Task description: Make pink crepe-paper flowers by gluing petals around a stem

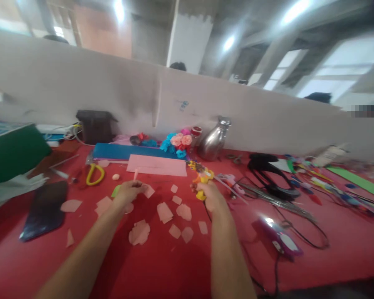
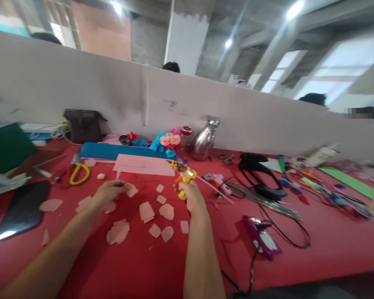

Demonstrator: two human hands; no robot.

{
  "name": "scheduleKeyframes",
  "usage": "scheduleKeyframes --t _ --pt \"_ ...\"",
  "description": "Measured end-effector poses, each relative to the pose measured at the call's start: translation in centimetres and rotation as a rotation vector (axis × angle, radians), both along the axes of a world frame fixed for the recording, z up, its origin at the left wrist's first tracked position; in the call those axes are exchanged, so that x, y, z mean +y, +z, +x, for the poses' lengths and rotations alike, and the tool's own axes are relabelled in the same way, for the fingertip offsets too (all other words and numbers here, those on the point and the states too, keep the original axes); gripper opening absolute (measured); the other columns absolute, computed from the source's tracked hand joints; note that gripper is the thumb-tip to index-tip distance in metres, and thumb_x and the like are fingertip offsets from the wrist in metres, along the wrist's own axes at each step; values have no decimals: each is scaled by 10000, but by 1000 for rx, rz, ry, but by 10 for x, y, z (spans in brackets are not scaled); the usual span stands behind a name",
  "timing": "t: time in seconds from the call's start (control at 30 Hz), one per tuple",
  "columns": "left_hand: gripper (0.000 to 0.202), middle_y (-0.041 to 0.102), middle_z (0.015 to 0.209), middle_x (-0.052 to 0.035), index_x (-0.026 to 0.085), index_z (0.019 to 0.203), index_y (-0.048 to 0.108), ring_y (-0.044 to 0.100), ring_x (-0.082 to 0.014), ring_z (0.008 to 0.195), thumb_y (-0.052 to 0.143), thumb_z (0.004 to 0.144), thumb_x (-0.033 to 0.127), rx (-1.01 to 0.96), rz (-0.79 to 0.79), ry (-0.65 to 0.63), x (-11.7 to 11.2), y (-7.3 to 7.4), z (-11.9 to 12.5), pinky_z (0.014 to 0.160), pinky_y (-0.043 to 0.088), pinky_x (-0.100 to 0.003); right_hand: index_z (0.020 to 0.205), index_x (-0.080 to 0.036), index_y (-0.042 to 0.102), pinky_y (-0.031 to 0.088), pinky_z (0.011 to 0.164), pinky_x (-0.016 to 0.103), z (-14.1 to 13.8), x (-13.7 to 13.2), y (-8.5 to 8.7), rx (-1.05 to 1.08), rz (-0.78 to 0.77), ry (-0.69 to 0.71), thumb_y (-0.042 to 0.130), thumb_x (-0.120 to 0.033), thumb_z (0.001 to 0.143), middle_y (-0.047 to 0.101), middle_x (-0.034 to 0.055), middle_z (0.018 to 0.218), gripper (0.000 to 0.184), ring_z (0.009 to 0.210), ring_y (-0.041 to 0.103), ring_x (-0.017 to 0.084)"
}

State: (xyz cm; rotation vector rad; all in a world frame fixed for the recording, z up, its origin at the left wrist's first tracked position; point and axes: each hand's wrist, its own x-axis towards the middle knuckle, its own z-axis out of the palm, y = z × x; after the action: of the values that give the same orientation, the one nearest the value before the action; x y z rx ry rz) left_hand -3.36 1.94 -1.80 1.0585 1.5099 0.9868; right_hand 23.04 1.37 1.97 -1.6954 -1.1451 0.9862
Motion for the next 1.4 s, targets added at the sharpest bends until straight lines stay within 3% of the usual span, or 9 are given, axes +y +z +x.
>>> scheduleKeyframes --t 0.1,0.23,0.37,0.5,0.73,0.97,1.17,1.4 --pt "81 525 470 37 155 603 635 427 -73 432 690 586 212 72 -36 25 4 -1 1 459 342 -202 875 -191 500 440 514 230 -14 -5 6 293 -41 157 516 -149 548 644 21 718 330 533 572 122" --pt "25 568 509 22 162 616 635 496 -94 486 650 619 142 54 -67 64 9 -8 1 501 389 -202 775 -186 510 334 422 193 -20 -8 9 378 -78 254 557 -128 512 620 -4 606 274 465 479 90" --pt "15 614 578 2 162 645 638 540 -111 525 648 636 168 38 -76 45 9 -12 0 505 408 -210 793 -188 528 321 429 195 -20 -11 10 508 -72 367 605 -204 575 609 -9 605 231 487 448 91" --pt "23 598 555 0 154 639 641 525 -107 508 645 640 177 58 -67 20 6 -8 0 494 399 -206 817 -172 560 310 436 202 -30 -15 17 249 -115 478 695 -345 650 653 22 739 276 464 405 62" --pt "23 595 578 5 166 626 641 495 -101 527 628 643 173 208 -93 17 11 -10 -2 490 363 -205 863 -168 643 418 593 241 -44 -13 20 -256 -89 457 633 -382 705 667 28 797 266 719 591 172" --pt "40 630 607 -6 166 594 648 541 -122 592 655 620 196 256 -81 -10 9 -5 -1 505 368 -201 823 -170 652 427 613 255 -49 -12 11 -357 -53 549 679 -495 644 689 27 806 372 742 607 196" --pt "43 669 658 -21 162 631 676 567 -134 629 641 630 187 295 -39 -33 10 -9 -1 540 396 -206 760 -172 663 401 587 250 -61 -11 1 -533 -9 518 647 -385 687 688 44 754 226 706 612 197" --pt "51 690 660 -30 162 620 669 613 -148 671 620 630 160 242 -48 -36 10 -10 0 572 429 -203 815 -183 689 354 538 247 -68 -10 -1 -755 -41 486 569 -382 730 669 63 677 247 680 620 215"
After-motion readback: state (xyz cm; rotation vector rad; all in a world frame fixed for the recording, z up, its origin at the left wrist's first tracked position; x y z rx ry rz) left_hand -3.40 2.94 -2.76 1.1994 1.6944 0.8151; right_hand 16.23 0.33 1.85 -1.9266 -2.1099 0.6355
